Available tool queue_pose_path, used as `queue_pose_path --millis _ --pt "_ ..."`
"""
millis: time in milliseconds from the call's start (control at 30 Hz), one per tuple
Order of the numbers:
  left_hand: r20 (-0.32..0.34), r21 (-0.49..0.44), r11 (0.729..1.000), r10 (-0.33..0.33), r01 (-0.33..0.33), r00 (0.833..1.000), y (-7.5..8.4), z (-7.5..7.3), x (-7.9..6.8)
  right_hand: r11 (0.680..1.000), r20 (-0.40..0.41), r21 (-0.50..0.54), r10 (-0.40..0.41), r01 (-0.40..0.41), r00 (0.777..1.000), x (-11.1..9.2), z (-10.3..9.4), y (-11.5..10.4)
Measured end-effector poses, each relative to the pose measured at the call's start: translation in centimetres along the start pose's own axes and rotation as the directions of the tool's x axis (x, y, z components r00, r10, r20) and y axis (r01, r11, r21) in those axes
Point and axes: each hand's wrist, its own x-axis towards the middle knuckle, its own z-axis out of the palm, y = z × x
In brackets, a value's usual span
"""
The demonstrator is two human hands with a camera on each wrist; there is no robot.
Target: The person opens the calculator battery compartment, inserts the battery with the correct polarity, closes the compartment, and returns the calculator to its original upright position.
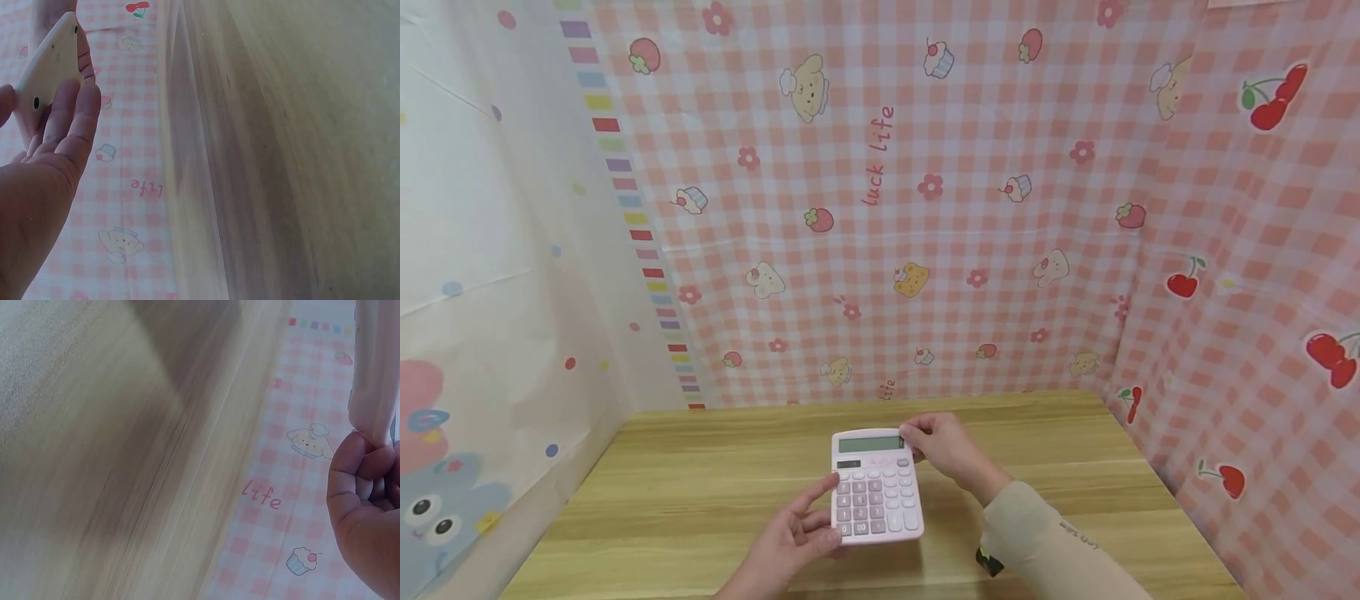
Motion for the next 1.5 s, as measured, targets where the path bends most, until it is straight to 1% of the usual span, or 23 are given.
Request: queue_pose_path --millis 100,300,567,767,933,1033,1233,1500 --pt "0.030 0.003 1.000 -0.001 0.001 1.000 0.1 0.0 0.0 1.000 -0.004 0.002 -0.006 0.006 1.000 0.0 0.1 0.0" --pt "0.033 0.003 1.000 0.009 -0.009 0.999 -0.1 -0.1 0.1 1.000 -0.015 0.008 0.010 -0.010 1.000 0.2 0.1 0.1" --pt "0.023 -0.079 0.997 0.003 -0.001 1.000 -0.3 -0.3 0.2 0.998 0.003 0.067 -0.008 0.008 1.000 0.2 0.2 0.1" --pt "0.017 -0.109 0.994 0.014 -0.012 1.000 -0.3 -0.4 0.2 0.995 0.022 0.103 -0.018 0.016 1.000 0.2 0.2 0.3" --pt "0.021 -0.147 0.989 0.022 -0.018 1.000 -0.5 -0.6 0.3 0.992 0.031 0.123 -0.011 0.007 0.999 0.1 0.2 0.3" --pt "0.023 -0.157 0.987 0.030 -0.026 0.999 -0.5 -0.6 0.3 0.991 0.045 0.136 -0.007 0.001 0.999 -0.1 0.2 0.3" --pt "0.006 -0.149 0.989 0.019 -0.018 1.000 -0.2 -0.5 0.2 0.989 0.082 0.145 -0.007 -0.005 0.997 -0.6 0.3 0.7" --pt "-0.005 -0.147 0.989 0.000 -0.001 1.000 0.0 -0.5 0.1 0.979 0.142 0.204 -0.045 0.015 0.989 -1.4 0.5 1.4"
